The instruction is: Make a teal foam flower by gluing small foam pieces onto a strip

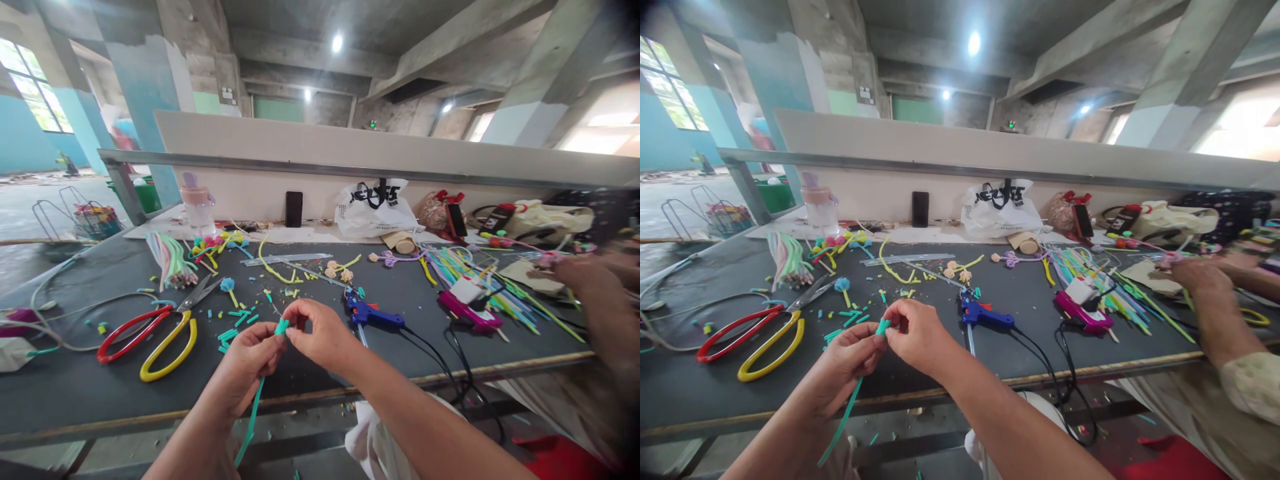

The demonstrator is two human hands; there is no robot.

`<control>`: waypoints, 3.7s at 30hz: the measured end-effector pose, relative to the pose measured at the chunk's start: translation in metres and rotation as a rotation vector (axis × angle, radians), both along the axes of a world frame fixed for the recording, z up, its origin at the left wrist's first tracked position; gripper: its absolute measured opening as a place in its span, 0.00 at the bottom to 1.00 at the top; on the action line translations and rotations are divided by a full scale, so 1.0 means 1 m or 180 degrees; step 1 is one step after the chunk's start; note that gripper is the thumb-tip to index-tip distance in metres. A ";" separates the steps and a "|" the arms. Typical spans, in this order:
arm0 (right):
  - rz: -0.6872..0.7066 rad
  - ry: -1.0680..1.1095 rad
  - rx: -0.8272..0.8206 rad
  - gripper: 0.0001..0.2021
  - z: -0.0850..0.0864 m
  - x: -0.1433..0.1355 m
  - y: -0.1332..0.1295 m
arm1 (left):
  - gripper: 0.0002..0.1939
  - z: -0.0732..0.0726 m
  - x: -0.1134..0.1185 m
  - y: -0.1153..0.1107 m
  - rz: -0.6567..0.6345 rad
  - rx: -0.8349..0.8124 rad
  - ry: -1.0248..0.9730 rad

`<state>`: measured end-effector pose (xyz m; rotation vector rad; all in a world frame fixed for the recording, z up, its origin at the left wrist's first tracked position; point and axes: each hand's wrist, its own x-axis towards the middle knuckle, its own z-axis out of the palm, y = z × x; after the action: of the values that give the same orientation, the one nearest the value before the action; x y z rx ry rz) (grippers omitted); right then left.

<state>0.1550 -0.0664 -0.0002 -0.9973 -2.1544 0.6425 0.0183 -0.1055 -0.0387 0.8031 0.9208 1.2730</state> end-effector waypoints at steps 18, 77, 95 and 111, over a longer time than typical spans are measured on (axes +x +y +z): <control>-0.0023 0.0058 -0.0045 0.08 0.001 -0.001 0.000 | 0.09 -0.002 -0.002 0.001 -0.0085 0.0056 0.0037; 0.0855 0.0552 -0.0549 0.02 -0.001 0.017 0.020 | 0.09 -0.005 -0.011 -0.002 -0.0669 0.0079 -0.0145; 0.0847 0.1114 -0.0910 0.09 -0.014 0.006 0.017 | 0.09 -0.006 -0.012 -0.001 -0.0720 0.0008 -0.0348; -0.0679 -0.1670 0.0639 0.08 -0.035 0.034 0.041 | 0.16 -0.006 -0.014 -0.002 -0.0466 0.0038 -0.0794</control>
<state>0.1893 -0.0254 -0.0352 -1.3704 -2.4412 0.0560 0.0042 -0.1072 -0.0446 0.6896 0.6434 1.2189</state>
